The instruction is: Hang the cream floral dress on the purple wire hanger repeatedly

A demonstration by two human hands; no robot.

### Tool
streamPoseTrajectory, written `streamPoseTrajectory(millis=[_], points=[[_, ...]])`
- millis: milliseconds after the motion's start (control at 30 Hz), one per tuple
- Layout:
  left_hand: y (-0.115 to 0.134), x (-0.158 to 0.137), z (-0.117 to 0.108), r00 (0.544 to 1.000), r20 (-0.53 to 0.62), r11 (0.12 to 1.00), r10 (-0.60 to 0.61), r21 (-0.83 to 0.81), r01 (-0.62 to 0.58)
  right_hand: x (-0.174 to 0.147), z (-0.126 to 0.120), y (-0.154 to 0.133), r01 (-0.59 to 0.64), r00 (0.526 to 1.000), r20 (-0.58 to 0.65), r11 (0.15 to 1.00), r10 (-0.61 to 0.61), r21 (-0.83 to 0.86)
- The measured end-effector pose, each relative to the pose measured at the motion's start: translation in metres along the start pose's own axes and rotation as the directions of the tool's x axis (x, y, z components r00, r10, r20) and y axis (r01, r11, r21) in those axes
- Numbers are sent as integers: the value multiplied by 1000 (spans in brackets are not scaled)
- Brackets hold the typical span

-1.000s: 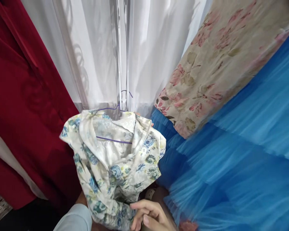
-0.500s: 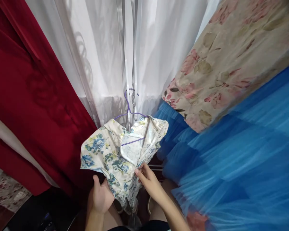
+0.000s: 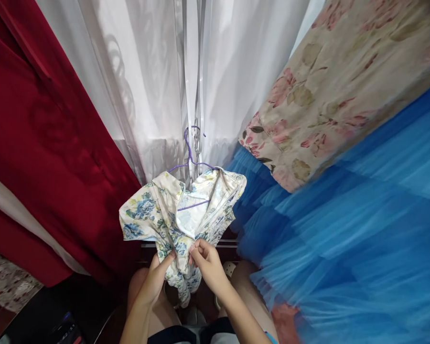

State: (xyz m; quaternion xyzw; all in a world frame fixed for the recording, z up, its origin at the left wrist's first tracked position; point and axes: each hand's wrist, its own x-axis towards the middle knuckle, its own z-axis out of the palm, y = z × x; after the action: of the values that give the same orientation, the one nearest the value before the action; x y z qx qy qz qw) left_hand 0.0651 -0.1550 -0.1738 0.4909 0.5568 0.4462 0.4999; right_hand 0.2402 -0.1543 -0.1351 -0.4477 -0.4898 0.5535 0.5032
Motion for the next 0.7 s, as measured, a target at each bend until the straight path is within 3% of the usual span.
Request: streamPoseTrajectory(millis=[67,100,167,233,267,367,400,467,533,600,700], points=[[3,3,-2,992,-119,998,47,-27,-51,0,-3,-1,-1,1000,-25,1000,1,2],[4,5,-5,967,-233,994,102,-7,-106,0,-5,-1,-13,999,-37,1000,13,0],[4,7,-12,836,-487,967,254,131,-217,-2,-9,1,-34,998,-53,999,34,-9],[3,4,-12,690,-608,918,393,306,-254,-4,-10,2,-51,997,-56,999,50,-12],[1,1,-8,686,-584,896,435,361,-260,-6,-9,2,-62,997,-50,998,62,-11],[-1,-9,19,870,-252,880,423,342,-329,-10,-4,-3,-90,996,2,996,90,-6],[0,-11,30,904,-141,886,404,304,-349,-11,-2,-5,-93,995,34,996,93,-2],[1,-13,50,918,-51,892,394,262,-368,-10,-2,-12,-113,988,104,993,111,17],[4,-11,61,905,-62,879,420,276,-389,-2,-7,-23,-152,979,143,987,143,58],[9,-6,62,896,-11,854,445,307,-420,14,-15,-42,-168,980,128,978,152,124],[21,0,52,892,135,820,432,354,-451,49,-20,-88,-61,997,62,973,49,222]])
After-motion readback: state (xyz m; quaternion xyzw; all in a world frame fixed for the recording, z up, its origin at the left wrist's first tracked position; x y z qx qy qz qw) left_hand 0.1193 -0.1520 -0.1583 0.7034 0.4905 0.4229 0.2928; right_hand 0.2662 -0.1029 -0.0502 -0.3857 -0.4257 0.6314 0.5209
